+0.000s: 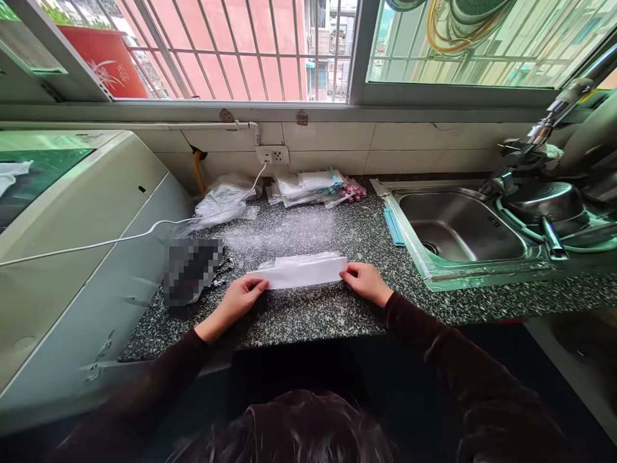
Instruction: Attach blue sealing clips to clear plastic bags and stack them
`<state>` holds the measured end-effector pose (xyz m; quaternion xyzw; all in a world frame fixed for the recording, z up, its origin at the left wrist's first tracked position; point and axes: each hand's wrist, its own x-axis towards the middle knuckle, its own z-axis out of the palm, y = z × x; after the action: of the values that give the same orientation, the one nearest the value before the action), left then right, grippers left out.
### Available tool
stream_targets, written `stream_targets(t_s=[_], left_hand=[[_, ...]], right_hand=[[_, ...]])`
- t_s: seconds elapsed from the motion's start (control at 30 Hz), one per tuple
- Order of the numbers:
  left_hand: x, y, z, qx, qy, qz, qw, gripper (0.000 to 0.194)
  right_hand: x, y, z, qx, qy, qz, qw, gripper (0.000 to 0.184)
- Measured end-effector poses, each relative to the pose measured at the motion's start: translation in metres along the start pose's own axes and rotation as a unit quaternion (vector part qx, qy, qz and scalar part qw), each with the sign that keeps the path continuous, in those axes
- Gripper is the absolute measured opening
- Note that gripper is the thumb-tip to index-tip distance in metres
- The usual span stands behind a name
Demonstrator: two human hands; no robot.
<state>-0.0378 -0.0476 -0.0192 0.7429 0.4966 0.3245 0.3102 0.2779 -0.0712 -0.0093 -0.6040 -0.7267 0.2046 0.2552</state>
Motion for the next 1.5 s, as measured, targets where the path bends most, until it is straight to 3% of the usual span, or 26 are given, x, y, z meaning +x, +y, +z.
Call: stream_targets(t_s=[0.1, 0.27, 0.37, 0.43, 0.53, 0.57, 0.63, 0.7, 0.8, 0.9, 1.0, 1.07, 1.13, 1.2, 1.33, 1.5], left_hand=[[0.003, 0.007, 0.003, 0.01, 0.026, -0.062, 0.998, 0.022], [0.012, 0.013, 0.007, 0.067, 0.036, -0.105, 0.992, 0.013], [0.016, 0.011, 0.007, 0.135, 0.05, -0.124, 0.982, 0.032], [0.017, 0.012, 0.007, 0.192, 0.096, -0.082, 0.973, 0.046], [0.017, 0.02, 0.013, 0.269, 0.144, 0.076, 0.949, 0.044], [0.018, 0.025, 0.018, 0.283, 0.126, 0.134, 0.941, 0.039], [0.022, 0.036, 0.031, 0.287, 0.033, 0.224, 0.931, 0.033], [0.028, 0.046, 0.048, 0.284, -0.067, 0.265, 0.919, 0.039], [0.037, 0.054, 0.07, 0.299, -0.12, 0.233, 0.918, 0.058], [0.042, 0.052, 0.08, 0.304, -0.14, 0.2, 0.921, 0.066], [0.041, 0.048, 0.081, 0.297, -0.143, 0.197, 0.923, 0.065], [0.041, 0.047, 0.079, 0.292, -0.142, 0.198, 0.925, 0.065], [0.04, 0.048, 0.078, 0.289, -0.139, 0.198, 0.926, 0.065], [0.04, 0.049, 0.079, 0.287, -0.135, 0.196, 0.928, 0.065], [0.042, 0.049, 0.08, 0.284, -0.113, 0.204, 0.93, 0.064], [0.046, 0.043, 0.076, 0.307, -0.055, 0.234, 0.921, 0.035]], right_hand=[[0.007, -0.009, -0.002, -0.015, -0.009, 0.092, 0.996, 0.028], [0.019, -0.023, -0.006, -0.086, -0.01, 0.164, 0.983, 0.026], [0.023, -0.03, -0.008, -0.119, -0.036, 0.198, 0.972, 0.023], [0.025, -0.033, -0.008, -0.135, -0.048, 0.207, 0.968, 0.021], [0.025, -0.033, -0.007, -0.159, -0.054, 0.206, 0.964, 0.019], [0.025, -0.033, -0.007, -0.166, -0.055, 0.205, 0.963, 0.02], [0.024, -0.033, -0.006, -0.176, -0.058, 0.203, 0.961, 0.021], [0.024, -0.034, -0.006, -0.183, -0.061, 0.202, 0.96, 0.021], [0.024, -0.035, -0.006, -0.187, -0.063, 0.2, 0.96, 0.022], [0.022, -0.035, -0.008, -0.188, -0.075, 0.189, 0.961, 0.023], [0.014, -0.031, -0.01, -0.217, -0.034, 0.121, 0.968, 0.021], [0.006, -0.028, -0.01, -0.255, 0.018, -0.001, 0.967, 0.022], [-0.002, -0.025, -0.009, -0.3, 0.039, -0.158, 0.94, 0.023], [-0.006, -0.024, -0.007, -0.347, 0.04, -0.266, 0.899, 0.02], [-0.002, -0.025, -0.004, -0.4, 0.08, -0.333, 0.85, 0.022], [0.007, -0.029, -0.009, -0.357, 0.137, -0.36, 0.851, 0.021]])
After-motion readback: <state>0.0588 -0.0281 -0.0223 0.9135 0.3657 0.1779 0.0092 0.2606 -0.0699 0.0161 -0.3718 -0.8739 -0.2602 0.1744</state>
